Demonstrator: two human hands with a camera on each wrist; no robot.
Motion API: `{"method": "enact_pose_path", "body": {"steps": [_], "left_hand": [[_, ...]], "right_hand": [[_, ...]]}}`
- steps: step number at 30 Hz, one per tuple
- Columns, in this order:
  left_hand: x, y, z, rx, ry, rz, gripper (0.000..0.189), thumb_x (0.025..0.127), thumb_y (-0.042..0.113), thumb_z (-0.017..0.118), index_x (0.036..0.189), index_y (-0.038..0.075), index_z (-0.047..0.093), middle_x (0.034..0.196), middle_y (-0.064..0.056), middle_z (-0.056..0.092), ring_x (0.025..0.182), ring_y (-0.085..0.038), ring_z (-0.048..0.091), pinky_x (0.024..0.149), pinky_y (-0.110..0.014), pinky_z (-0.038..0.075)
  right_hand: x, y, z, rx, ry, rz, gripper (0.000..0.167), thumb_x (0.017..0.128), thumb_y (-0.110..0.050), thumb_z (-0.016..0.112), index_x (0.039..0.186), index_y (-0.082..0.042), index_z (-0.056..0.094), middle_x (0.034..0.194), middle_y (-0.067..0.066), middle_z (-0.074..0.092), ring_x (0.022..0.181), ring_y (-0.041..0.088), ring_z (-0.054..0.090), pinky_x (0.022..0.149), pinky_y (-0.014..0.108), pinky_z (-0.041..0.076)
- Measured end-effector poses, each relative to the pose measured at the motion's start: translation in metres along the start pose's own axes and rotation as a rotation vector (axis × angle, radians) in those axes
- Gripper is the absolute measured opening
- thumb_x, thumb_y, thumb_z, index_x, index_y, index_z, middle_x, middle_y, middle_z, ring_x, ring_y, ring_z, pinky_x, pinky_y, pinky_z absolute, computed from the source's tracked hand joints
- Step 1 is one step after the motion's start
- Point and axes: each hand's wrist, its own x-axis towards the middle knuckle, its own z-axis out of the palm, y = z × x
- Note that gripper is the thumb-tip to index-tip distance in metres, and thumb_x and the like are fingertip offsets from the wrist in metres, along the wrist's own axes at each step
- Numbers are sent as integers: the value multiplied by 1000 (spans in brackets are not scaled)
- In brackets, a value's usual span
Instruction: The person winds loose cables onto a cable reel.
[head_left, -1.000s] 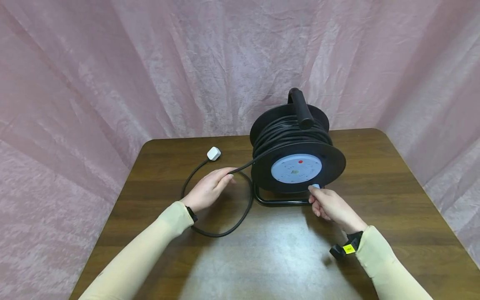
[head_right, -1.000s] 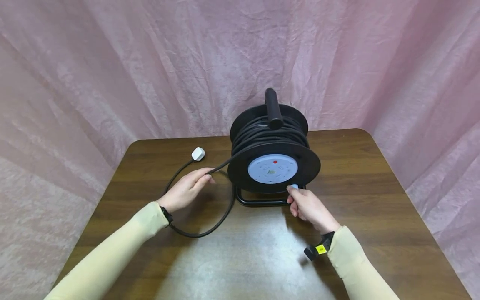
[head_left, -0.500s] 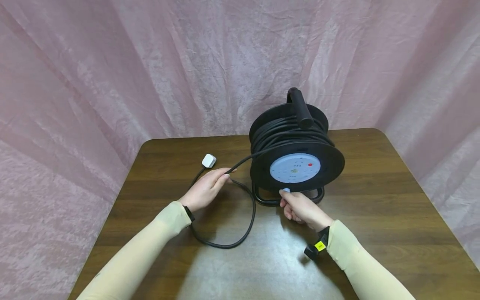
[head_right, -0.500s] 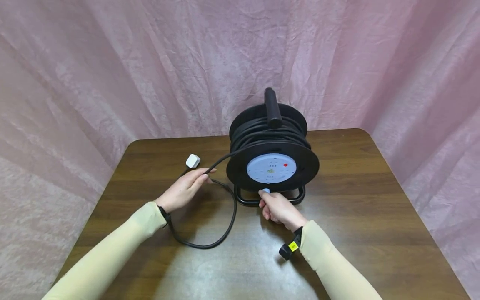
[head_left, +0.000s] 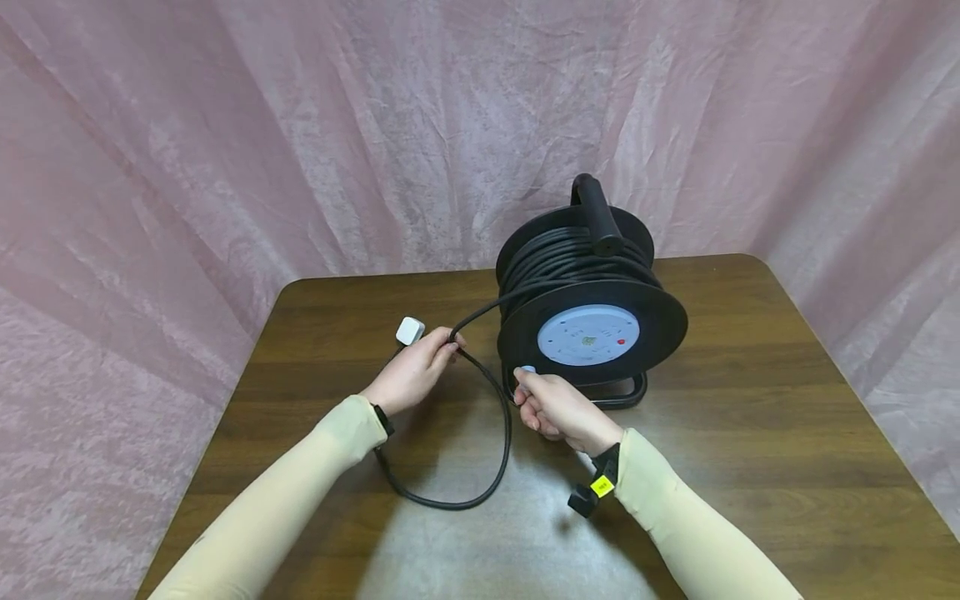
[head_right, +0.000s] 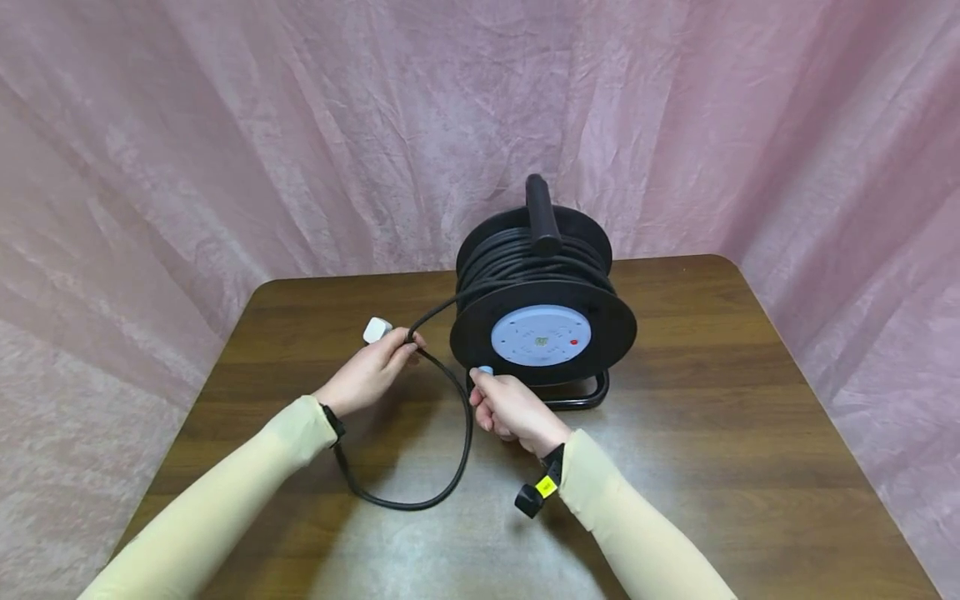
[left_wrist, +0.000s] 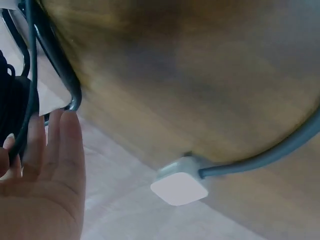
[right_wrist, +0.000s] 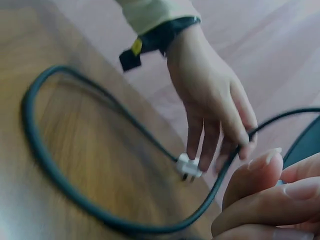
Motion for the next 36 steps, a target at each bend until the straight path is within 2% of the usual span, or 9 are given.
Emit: {"method": "enact_pose_path", "body": {"steps": [4,9,12,15,21,24,30,33,36], "left_hand": [[8,13,0,-15,-13,-14,22,113,25,42,120,10,57,116,-5,66,106,-26,68,91,-36,53],[14,24,6,40,-39,-39,21,112,27,46,117,12,59,111,-4,67,94,-18,65,82,-36,51],[14,22,14,24,-58,-52,16,110,23,51,114,11,61,107,-3,68,94,-15,62,84,-36,50],[13,19,20,-17,-68,-59,10,107,18,55,111,11,62,110,-1,67,101,-16,64,90,-37,50],[13,19,24,-50,-100,-86,10,104,16,56,112,11,61,112,-2,66,105,-18,64,91,-38,51],[14,22,24,-5,-94,-108,10,104,19,57,111,14,61,106,-1,66,98,-16,62,84,-35,51],[21,34,24,81,-29,-121,10,96,20,65,103,16,60,92,2,64,80,-15,58,70,-33,47],[21,33,26,91,-61,-134,12,92,14,67,101,13,58,84,1,64,70,-14,59,64,-30,46],[17,28,29,51,-114,-171,10,94,9,64,102,9,58,81,-1,65,63,-14,62,59,-29,49]], "right_hand": [[2,-11,7,21,-13,-14,52,108,-46,42,94,2,54,58,0,49,40,7,30,41,22,25],[1,-20,12,43,-40,-29,50,108,-47,43,94,0,54,58,0,49,39,7,30,41,21,26],[0,-22,13,49,-53,-34,50,109,-45,42,94,1,54,57,0,49,38,7,31,40,21,25],[-1,-27,13,55,-62,-31,49,109,-44,41,95,1,54,56,0,48,37,7,31,40,22,26],[-3,-44,14,115,-85,-24,47,109,-43,42,97,1,52,56,1,47,36,7,31,39,21,23],[-4,-51,15,159,-110,-35,46,109,-43,43,97,0,51,56,1,46,35,6,31,39,21,21],[-10,-65,12,254,-145,-95,42,109,-43,44,93,-4,51,54,0,45,34,5,31,39,20,22],[-16,-72,8,296,-159,-140,43,109,-44,44,93,-5,51,55,0,45,35,4,32,38,19,23],[-25,-80,2,335,-177,-189,43,110,-45,44,93,-6,50,56,0,45,36,4,33,38,19,23]]}}
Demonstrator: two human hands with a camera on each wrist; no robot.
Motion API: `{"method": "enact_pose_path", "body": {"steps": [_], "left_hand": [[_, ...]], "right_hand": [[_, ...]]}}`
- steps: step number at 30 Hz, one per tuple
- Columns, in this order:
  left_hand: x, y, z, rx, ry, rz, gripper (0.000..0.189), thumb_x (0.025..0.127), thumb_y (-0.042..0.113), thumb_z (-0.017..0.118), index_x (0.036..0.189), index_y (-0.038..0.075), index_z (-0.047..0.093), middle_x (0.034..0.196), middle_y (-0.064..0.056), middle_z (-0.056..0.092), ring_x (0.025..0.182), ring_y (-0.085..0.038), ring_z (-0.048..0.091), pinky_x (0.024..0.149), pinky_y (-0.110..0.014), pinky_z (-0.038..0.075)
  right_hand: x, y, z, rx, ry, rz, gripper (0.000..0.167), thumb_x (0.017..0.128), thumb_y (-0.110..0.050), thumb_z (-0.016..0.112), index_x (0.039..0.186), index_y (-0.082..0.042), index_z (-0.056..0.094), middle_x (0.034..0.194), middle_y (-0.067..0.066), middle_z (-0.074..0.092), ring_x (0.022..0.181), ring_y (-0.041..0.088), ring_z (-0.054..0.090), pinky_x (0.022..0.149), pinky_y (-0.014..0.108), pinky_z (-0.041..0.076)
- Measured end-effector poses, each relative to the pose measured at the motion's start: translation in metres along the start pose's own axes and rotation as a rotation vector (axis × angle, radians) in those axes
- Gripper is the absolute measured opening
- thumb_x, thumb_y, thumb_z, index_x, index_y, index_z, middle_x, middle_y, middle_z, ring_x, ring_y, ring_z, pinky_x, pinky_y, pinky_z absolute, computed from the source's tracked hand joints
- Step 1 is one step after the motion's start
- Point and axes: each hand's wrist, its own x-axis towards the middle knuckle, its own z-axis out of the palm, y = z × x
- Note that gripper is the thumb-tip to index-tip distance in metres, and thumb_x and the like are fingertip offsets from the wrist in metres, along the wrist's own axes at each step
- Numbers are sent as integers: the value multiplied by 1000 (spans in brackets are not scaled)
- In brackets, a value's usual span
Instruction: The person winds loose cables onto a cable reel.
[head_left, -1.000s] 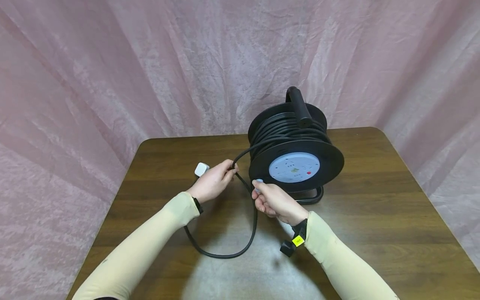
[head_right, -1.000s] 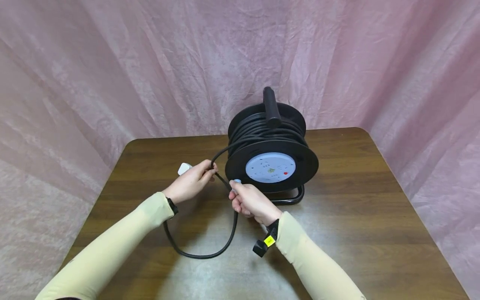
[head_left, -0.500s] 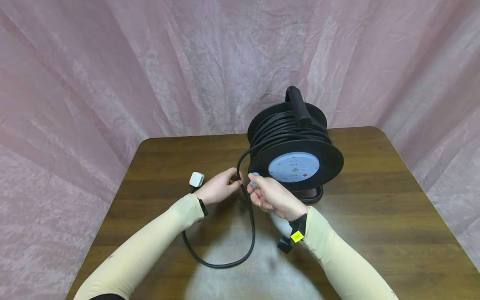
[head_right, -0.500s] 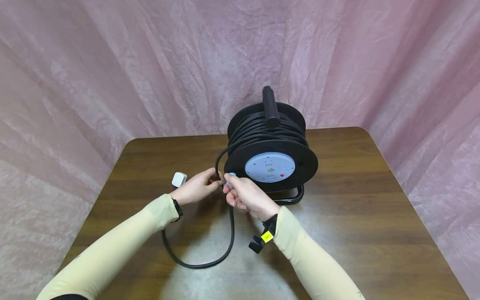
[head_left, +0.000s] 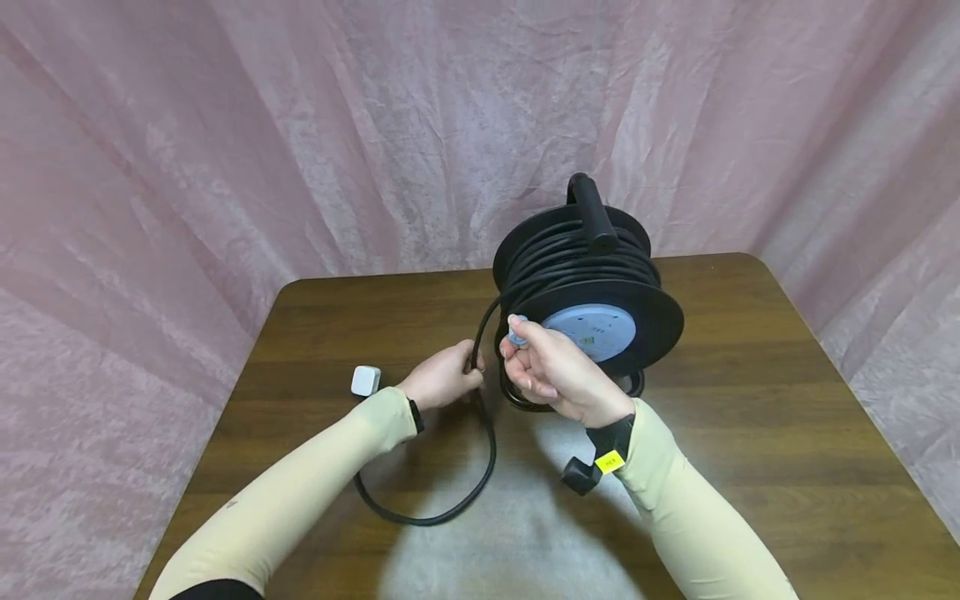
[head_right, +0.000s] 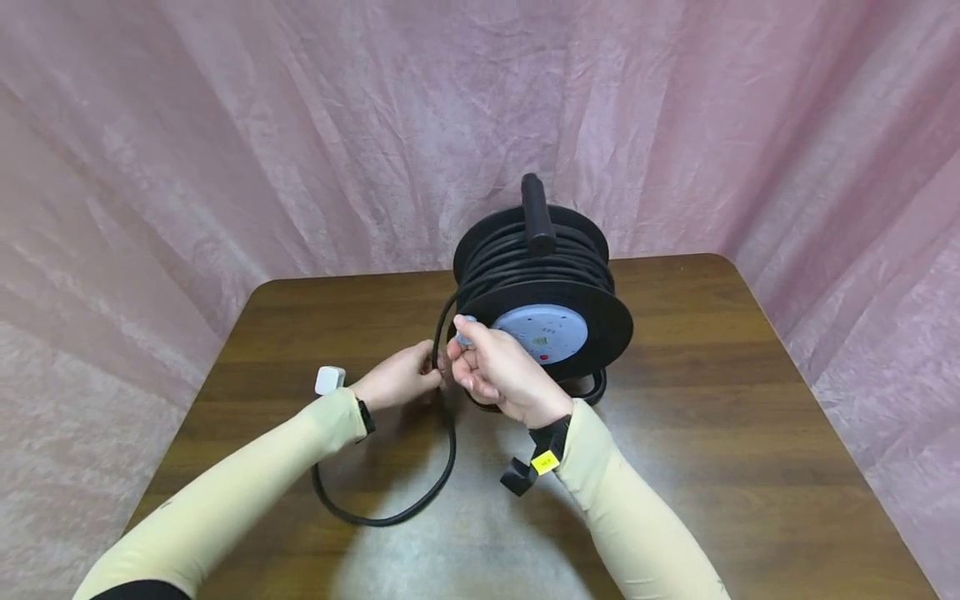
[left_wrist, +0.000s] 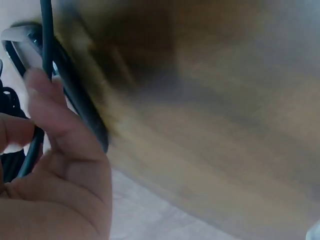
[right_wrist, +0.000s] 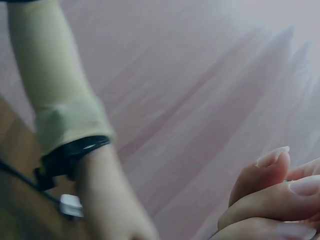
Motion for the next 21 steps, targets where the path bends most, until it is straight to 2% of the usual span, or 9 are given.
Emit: {"method": "enact_pose_path", "body": {"steps": [3,5,10,16,21], "left_hand": [[-5,-6,-1,-59,-23,-31,7,98,7,61,105,7,58,86,-3,66,62,-17,66,58,-31,53],[-7,-10,-5,-73,-8,-44,6,100,8,60,106,7,59,90,-4,65,65,-18,66,59,-32,55],[-11,-16,-13,-61,22,-52,7,104,10,55,108,6,59,97,-7,64,72,-18,65,65,-31,56],[-13,-20,-17,-94,22,-59,14,108,12,50,114,4,59,107,-17,67,75,-21,67,65,-32,56],[-11,-20,-20,-50,64,-33,17,108,13,48,117,3,59,110,-16,68,78,-18,69,70,-31,57]], "right_hand": [[-8,-12,-3,24,-12,-49,42,110,-45,44,95,-6,50,57,1,44,36,4,33,38,20,21],[-14,-19,-8,33,-17,-79,42,110,-45,43,95,-6,49,57,1,43,37,6,34,39,22,19],[-28,-31,-20,52,-39,-143,42,113,-40,38,94,-4,48,59,2,43,37,8,35,40,25,16],[-37,-36,-30,55,-30,-186,41,114,-36,36,92,-4,48,59,2,43,37,9,32,40,27,13],[-44,-38,-37,51,-21,-201,41,114,-35,36,91,-3,49,59,3,43,38,12,27,40,28,11]]}}
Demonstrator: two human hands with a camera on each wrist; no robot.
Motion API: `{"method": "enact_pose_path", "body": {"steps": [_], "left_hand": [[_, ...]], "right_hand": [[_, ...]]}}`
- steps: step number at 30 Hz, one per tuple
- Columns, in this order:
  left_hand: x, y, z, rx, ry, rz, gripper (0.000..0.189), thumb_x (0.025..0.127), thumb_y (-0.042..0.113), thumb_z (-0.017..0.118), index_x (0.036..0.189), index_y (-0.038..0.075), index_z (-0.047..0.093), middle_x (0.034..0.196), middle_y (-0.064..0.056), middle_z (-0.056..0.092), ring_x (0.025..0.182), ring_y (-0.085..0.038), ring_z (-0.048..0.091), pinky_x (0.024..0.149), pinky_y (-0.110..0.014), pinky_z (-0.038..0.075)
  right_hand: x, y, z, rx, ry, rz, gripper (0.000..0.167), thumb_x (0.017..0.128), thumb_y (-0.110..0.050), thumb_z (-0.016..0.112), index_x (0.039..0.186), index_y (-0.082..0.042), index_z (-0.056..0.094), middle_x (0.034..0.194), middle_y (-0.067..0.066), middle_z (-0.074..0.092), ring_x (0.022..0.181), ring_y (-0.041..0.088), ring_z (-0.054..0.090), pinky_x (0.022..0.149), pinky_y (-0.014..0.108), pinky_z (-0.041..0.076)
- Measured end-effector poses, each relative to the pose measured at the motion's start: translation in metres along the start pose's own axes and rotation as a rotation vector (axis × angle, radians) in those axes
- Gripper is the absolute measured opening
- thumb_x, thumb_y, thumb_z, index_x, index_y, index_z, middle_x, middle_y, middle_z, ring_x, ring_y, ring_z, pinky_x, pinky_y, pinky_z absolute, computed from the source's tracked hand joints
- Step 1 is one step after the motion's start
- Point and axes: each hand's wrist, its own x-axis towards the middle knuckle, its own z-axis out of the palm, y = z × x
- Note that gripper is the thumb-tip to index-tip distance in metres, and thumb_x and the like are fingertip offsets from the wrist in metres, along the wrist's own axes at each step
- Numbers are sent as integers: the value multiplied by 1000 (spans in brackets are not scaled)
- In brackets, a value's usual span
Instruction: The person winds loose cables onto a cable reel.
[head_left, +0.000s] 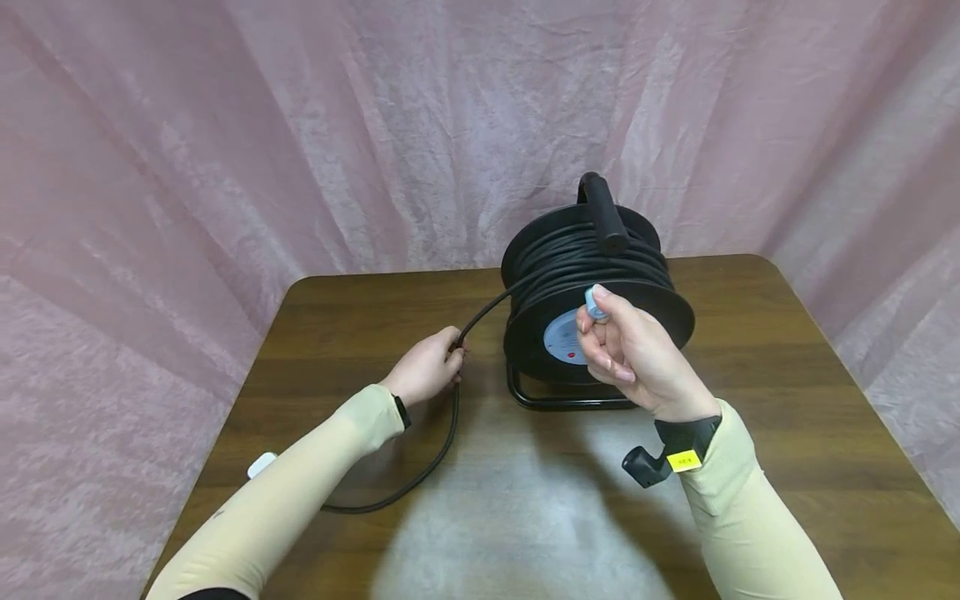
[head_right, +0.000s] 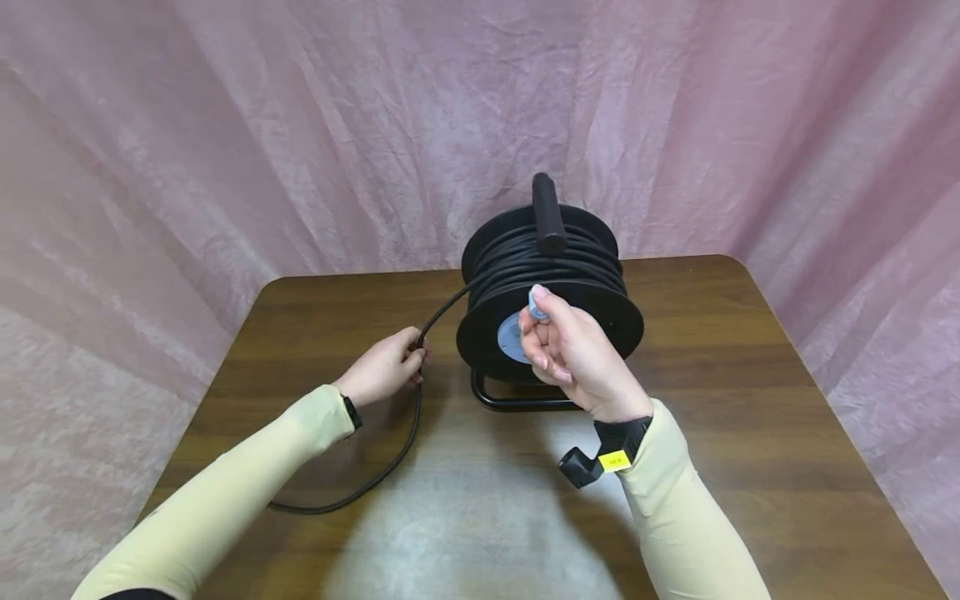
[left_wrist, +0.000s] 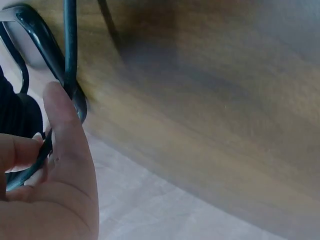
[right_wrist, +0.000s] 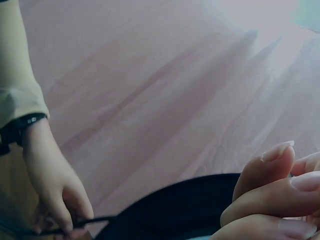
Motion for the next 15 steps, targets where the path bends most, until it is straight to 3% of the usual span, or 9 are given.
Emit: {"method": "enact_pose_path", "body": {"steps": [5,10,15], "left_hand": [[1,-1,-6,43,45,-3,14,105,9,52,116,4,59,106,-10,68,78,-15,69,71,-31,58],[1,-7,-15,33,48,-53,14,109,13,49,118,7,58,109,-15,69,79,-19,70,71,-34,57],[5,-8,-23,100,76,-22,17,109,18,51,118,8,61,109,-13,70,82,-19,69,74,-37,56]], "right_hand": [[-8,-4,-12,29,-26,-34,40,115,-31,33,92,-3,49,59,4,43,39,16,23,39,29,9],[-16,-6,-26,67,-59,-72,41,115,-27,28,91,-3,51,59,4,42,40,16,20,38,29,9],[-26,-8,-42,81,-62,-76,43,116,-24,24,90,-3,52,59,4,41,40,16,19,38,29,7]]}}
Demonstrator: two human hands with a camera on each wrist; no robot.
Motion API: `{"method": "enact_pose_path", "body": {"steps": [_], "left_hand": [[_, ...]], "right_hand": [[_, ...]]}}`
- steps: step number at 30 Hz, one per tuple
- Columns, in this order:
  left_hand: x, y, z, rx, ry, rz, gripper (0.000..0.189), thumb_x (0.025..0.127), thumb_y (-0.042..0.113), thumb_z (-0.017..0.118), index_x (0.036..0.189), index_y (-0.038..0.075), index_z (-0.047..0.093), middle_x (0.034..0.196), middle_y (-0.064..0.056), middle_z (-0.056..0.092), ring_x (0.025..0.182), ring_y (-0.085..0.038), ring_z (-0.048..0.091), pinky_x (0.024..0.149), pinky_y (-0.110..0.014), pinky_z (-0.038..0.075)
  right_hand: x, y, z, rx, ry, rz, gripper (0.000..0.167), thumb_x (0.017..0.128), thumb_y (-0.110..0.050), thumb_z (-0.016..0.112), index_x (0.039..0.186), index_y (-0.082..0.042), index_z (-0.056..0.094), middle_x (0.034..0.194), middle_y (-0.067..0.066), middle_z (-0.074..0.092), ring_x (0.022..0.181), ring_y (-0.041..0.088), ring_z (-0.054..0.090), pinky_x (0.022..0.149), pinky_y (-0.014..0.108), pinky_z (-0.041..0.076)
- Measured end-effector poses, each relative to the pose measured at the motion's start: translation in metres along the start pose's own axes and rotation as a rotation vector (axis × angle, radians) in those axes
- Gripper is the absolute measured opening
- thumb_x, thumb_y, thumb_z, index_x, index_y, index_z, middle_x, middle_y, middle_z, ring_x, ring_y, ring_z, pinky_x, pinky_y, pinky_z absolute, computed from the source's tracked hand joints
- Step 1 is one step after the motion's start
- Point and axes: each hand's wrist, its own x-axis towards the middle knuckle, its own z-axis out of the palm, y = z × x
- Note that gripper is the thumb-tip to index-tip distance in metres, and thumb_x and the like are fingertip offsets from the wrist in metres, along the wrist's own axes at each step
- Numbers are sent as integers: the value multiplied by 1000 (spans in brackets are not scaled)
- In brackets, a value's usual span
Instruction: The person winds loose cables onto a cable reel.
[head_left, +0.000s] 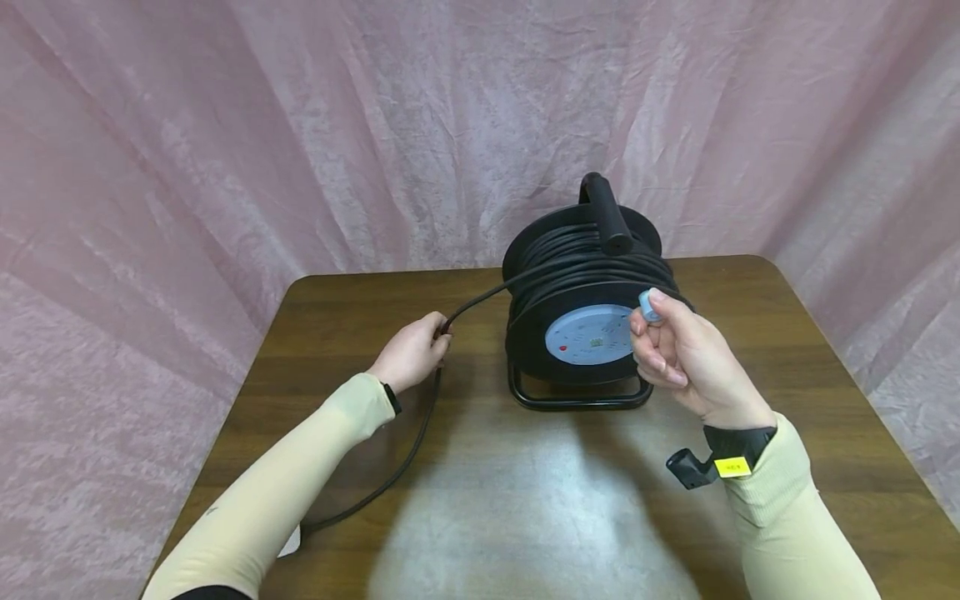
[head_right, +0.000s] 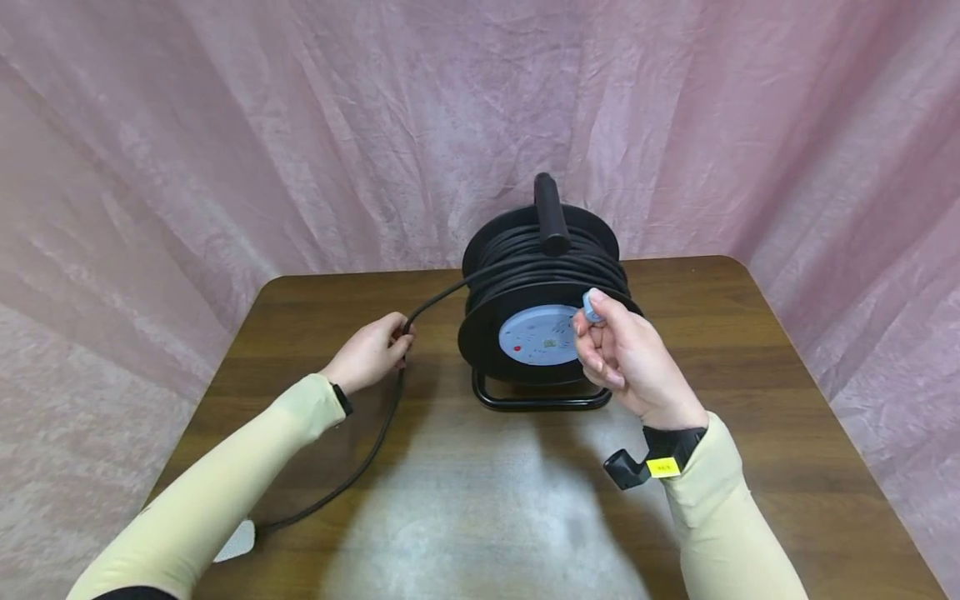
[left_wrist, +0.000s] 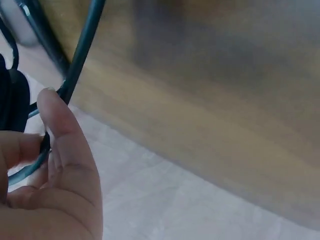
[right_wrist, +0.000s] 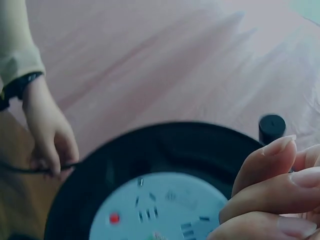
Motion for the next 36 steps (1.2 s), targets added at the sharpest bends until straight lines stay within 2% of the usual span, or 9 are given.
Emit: {"method": "enact_pose_path", "body": {"steps": [4,7,11,15,19,22,26,29,36], "left_hand": [[2,1,-3,81,20,26,18,107,16,54,119,7,63,112,-8,70,90,-20,67,78,-39,53],[1,-3,-4,94,18,16,18,107,15,54,119,5,64,110,-8,70,87,-20,64,75,-39,51],[-2,-9,-5,54,10,-14,19,109,19,52,116,6,65,104,-12,70,75,-18,62,67,-36,50],[-2,-6,-7,11,24,-10,17,110,22,52,110,9,64,96,-12,68,71,-17,63,65,-35,52],[-2,0,-8,-27,22,4,17,110,23,52,109,10,63,95,-13,67,75,-20,65,67,-35,54],[-2,2,-5,-55,3,-5,17,109,23,53,111,9,63,100,-16,69,81,-23,69,72,-34,56],[-4,3,0,-75,-22,-6,16,108,20,55,112,6,63,104,-16,70,83,-23,70,74,-34,57],[-5,3,4,-76,-44,1,14,108,18,56,112,7,63,105,-15,71,81,-21,70,73,-34,57],[-6,1,7,-92,-57,12,14,108,18,55,111,7,63,100,-15,70,76,-17,67,71,-33,56]], "right_hand": [[-10,0,-13,-12,16,-1,43,116,-23,24,91,-3,52,60,5,42,41,16,19,38,29,6],[-18,2,-21,-91,74,12,41,116,-25,27,91,-3,52,60,3,45,41,17,19,39,32,6],[-28,6,-31,-221,190,58,40,115,-29,33,90,-5,52,60,1,46,41,17,21,40,35,5],[-35,12,-39,-323,274,105,41,114,-33,38,90,-3,52,60,-1,48,41,14,26,42,37,8],[-39,17,-45,-478,352,177,47,112,-41,42,91,0,51,60,-2,50,41,9,33,41,38,14],[-41,23,-49,-582,397,263,53,110,-48,44,96,3,51,62,-2,50,42,8,36,37,32,22],[-40,37,-55,-644,417,368,58,109,-49,45,100,7,51,62,-1,50,44,8,36,39,23,30],[-38,52,-57,-682,414,423,57,109,-49,45,99,7,53,61,1,50,44,8,34,41,23,29],[-32,80,-56,-724,382,488,57,109,-48,43,98,7,54,62,3,52,47,10,35,44,22,28]]}}
